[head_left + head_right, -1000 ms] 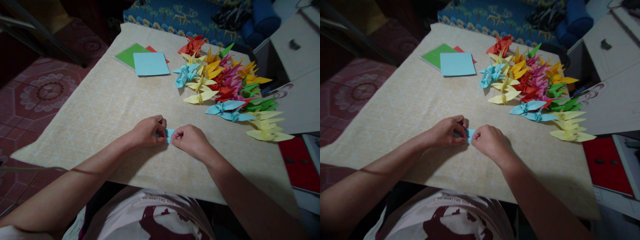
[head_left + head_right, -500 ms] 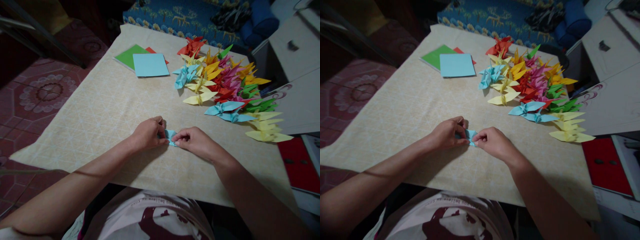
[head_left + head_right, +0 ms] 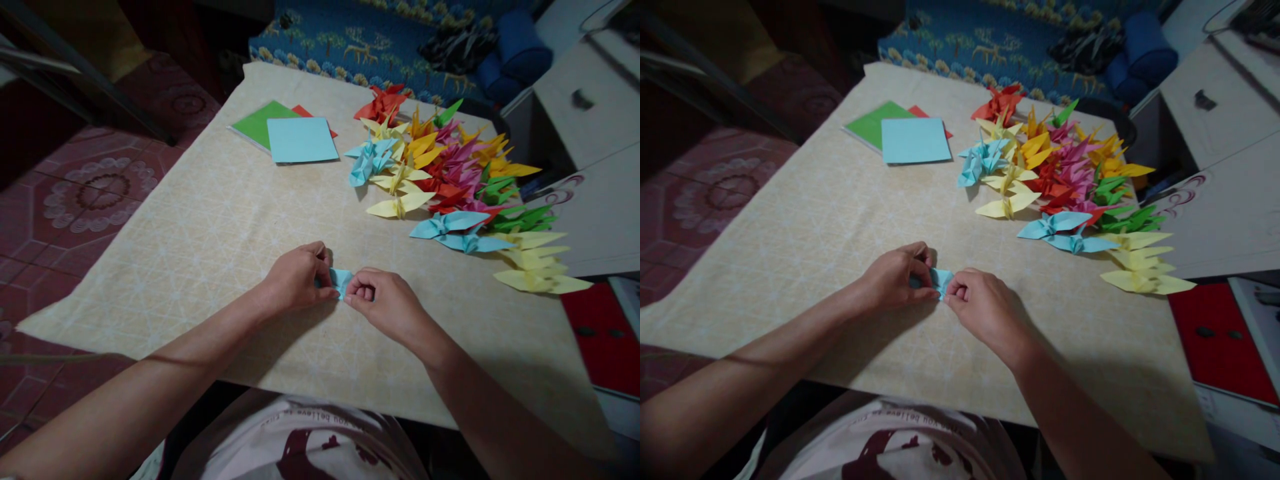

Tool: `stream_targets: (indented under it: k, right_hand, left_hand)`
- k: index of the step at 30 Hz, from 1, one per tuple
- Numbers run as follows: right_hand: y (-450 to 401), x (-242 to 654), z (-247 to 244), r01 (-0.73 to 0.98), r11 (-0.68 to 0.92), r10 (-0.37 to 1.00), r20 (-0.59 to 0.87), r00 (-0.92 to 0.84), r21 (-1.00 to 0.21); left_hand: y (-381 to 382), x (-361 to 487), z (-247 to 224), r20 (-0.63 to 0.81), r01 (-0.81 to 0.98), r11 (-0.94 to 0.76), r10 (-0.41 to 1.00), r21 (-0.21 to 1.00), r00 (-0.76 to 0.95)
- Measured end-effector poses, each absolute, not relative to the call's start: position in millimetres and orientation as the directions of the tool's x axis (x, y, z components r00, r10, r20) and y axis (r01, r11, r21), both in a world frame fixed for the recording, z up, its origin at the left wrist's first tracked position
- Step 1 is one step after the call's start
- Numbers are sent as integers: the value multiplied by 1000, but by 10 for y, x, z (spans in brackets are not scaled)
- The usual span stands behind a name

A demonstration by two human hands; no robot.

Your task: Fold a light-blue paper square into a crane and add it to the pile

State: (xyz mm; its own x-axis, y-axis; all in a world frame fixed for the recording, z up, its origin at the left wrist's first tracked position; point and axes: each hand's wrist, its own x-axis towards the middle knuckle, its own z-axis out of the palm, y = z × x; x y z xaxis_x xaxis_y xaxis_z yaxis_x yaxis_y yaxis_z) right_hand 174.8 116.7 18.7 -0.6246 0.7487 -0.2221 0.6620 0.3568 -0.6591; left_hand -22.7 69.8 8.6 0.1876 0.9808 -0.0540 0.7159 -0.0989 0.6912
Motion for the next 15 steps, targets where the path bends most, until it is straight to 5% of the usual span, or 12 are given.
stream_targets:
  k: [9, 15]
  right_hand:
    - [1239, 1687, 225, 787, 355, 773, -314, -551, -505]
    - [1230, 1746, 182, 763, 295, 805, -280, -523, -576]
  left_hand:
    - [689, -236, 53, -27, 636, -88, 985, 767, 168]
    - [670, -270, 123, -36, 602, -90, 981, 793, 193]
